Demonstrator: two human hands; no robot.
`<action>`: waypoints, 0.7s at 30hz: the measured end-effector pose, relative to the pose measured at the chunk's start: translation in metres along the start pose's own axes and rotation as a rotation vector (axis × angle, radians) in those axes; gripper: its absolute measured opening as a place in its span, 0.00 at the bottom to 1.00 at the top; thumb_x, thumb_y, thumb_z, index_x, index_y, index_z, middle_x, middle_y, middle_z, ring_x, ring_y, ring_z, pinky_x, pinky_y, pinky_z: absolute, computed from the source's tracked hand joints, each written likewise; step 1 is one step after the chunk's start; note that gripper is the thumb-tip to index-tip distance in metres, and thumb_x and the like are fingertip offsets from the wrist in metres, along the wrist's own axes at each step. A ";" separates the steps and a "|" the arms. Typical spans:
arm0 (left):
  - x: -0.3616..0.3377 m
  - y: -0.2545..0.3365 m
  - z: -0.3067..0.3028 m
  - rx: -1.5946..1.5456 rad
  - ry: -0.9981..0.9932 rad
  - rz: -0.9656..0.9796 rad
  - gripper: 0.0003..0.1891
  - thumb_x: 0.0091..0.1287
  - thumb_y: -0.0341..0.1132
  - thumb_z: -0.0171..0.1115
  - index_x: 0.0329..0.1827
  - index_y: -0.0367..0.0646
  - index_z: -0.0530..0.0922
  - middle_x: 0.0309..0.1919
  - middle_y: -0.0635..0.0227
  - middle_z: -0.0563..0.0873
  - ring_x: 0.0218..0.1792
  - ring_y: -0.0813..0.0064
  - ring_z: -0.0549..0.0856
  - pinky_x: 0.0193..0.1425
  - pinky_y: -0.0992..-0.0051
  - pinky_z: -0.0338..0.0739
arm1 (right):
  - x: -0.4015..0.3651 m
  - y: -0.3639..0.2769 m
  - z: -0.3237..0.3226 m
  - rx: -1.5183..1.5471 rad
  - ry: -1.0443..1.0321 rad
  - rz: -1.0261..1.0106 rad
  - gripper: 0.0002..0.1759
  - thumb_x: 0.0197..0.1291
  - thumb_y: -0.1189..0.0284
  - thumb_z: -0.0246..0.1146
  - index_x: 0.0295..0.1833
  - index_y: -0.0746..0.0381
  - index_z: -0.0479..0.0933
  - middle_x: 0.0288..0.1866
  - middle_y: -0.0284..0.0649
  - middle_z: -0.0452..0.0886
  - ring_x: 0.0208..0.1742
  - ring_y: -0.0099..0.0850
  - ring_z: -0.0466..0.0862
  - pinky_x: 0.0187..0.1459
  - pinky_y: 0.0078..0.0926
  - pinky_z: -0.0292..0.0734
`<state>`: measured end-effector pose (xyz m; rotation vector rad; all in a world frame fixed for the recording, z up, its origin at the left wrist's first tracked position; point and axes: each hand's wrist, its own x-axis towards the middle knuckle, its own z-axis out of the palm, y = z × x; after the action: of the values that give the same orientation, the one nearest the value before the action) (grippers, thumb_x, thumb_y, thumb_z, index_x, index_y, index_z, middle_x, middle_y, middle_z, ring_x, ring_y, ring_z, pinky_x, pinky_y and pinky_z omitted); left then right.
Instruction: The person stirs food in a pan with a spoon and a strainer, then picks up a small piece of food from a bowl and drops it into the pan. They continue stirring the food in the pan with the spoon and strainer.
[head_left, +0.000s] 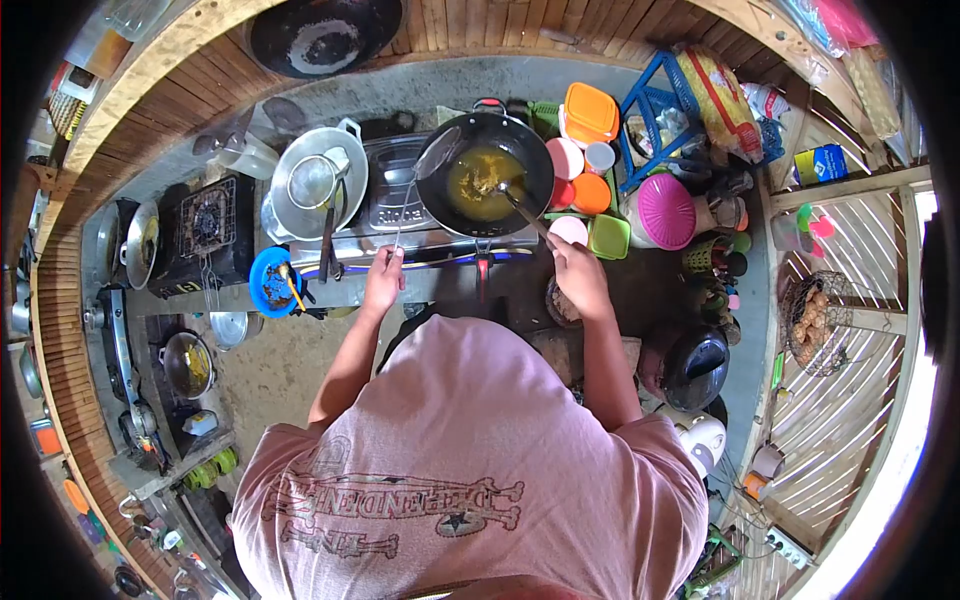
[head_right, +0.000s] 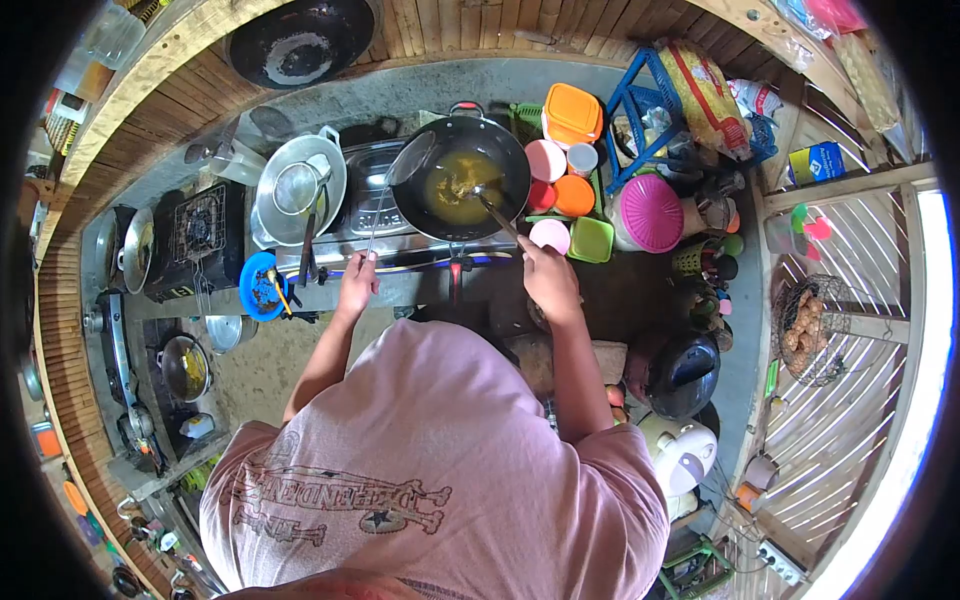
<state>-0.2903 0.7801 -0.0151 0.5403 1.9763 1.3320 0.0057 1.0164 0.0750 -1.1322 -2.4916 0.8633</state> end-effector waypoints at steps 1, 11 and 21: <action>0.001 0.000 0.000 0.003 0.005 0.014 0.18 0.80 0.48 0.54 0.53 0.38 0.74 0.22 0.73 0.73 0.17 0.82 0.73 0.22 0.76 0.68 | -0.003 -0.001 -0.004 -0.024 -0.032 0.035 0.19 0.67 0.73 0.58 0.62 0.56 0.82 0.44 0.56 0.85 0.45 0.53 0.85 0.49 0.49 0.79; 0.001 0.005 0.003 0.000 -0.009 0.017 0.17 0.80 0.47 0.54 0.53 0.39 0.74 0.20 0.74 0.72 0.16 0.81 0.72 0.21 0.76 0.67 | 0.006 0.020 0.035 -0.054 0.002 -0.009 0.19 0.67 0.71 0.58 0.62 0.53 0.82 0.39 0.55 0.85 0.41 0.54 0.85 0.45 0.53 0.80; -0.002 0.004 0.002 -0.063 -0.030 0.030 0.19 0.80 0.47 0.54 0.53 0.37 0.74 0.22 0.73 0.72 0.17 0.81 0.72 0.22 0.76 0.68 | 0.032 -0.001 0.032 -0.021 0.089 -0.034 0.19 0.67 0.71 0.59 0.62 0.53 0.82 0.41 0.53 0.85 0.42 0.53 0.85 0.45 0.51 0.80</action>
<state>-0.2882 0.7817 -0.0111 0.5588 1.9029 1.3917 -0.0314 1.0269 0.0506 -1.1064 -2.4460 0.7624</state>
